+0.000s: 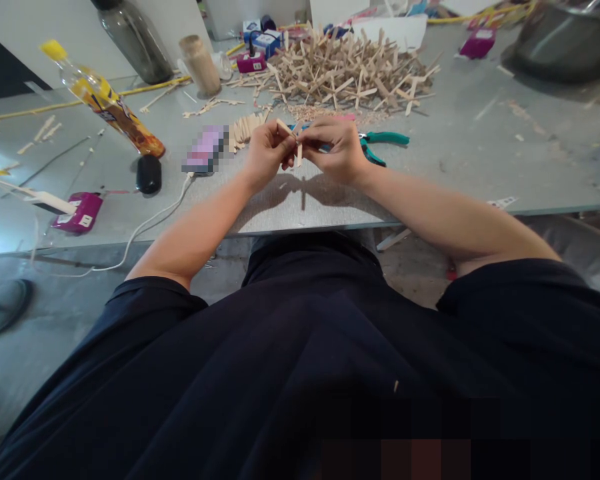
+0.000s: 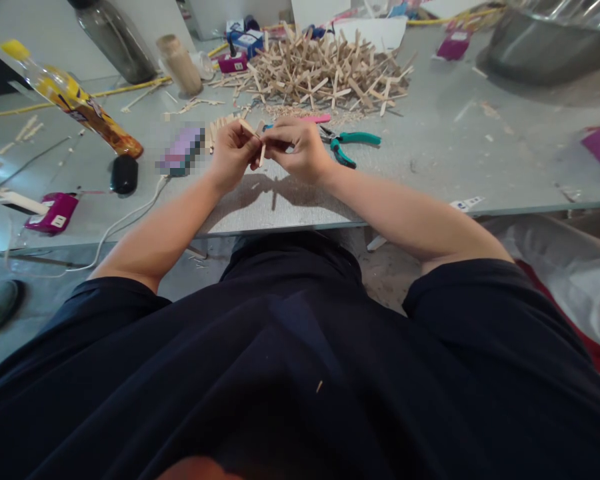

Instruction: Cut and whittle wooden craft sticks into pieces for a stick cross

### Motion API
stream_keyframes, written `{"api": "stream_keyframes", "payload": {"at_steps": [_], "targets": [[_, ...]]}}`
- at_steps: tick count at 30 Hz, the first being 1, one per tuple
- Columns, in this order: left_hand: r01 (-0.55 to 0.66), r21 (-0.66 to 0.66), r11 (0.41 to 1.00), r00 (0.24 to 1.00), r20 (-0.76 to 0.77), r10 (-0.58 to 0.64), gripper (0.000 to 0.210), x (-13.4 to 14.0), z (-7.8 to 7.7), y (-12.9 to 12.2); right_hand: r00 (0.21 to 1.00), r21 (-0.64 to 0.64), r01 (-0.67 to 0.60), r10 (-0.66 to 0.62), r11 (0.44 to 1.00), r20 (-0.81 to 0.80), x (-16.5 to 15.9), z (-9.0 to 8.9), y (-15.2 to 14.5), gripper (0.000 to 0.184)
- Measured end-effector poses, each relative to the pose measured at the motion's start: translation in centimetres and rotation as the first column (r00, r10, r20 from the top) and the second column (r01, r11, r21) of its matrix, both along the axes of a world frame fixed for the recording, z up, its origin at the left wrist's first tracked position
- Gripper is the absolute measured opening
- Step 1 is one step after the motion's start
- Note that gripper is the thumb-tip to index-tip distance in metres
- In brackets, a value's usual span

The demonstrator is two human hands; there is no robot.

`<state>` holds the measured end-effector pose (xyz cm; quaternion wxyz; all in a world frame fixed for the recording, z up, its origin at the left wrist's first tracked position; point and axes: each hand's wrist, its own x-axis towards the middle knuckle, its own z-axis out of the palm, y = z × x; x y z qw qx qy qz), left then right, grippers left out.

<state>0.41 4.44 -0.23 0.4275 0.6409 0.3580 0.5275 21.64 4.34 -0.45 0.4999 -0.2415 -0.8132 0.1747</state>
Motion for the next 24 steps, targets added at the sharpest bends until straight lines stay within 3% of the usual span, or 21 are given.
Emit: {"api": "stream_keyframes", "payload": {"at_steps": [11,18,24], "targets": [[-0.027,-0.125,0.992,0.998,0.051,0.033,0.046,0.6,1.4,-1.6,0.999,-0.077,-0.049,0.047,0.996,-0.024,0.0,0.6,-0.8,0.061],[0.043,-0.254,0.966,0.982,0.188,0.005,0.04,0.8,2.6,-2.4,0.984,-0.168,-0.017,-0.013,0.986,-0.178,0.5,-0.5,0.6,0.078],[0.108,-0.353,0.929,0.965,0.262,-0.013,0.037,1.1,3.2,-3.4,0.986,-0.089,-0.025,0.01,0.996,-0.166,0.5,-0.6,1.9,0.076]]}}
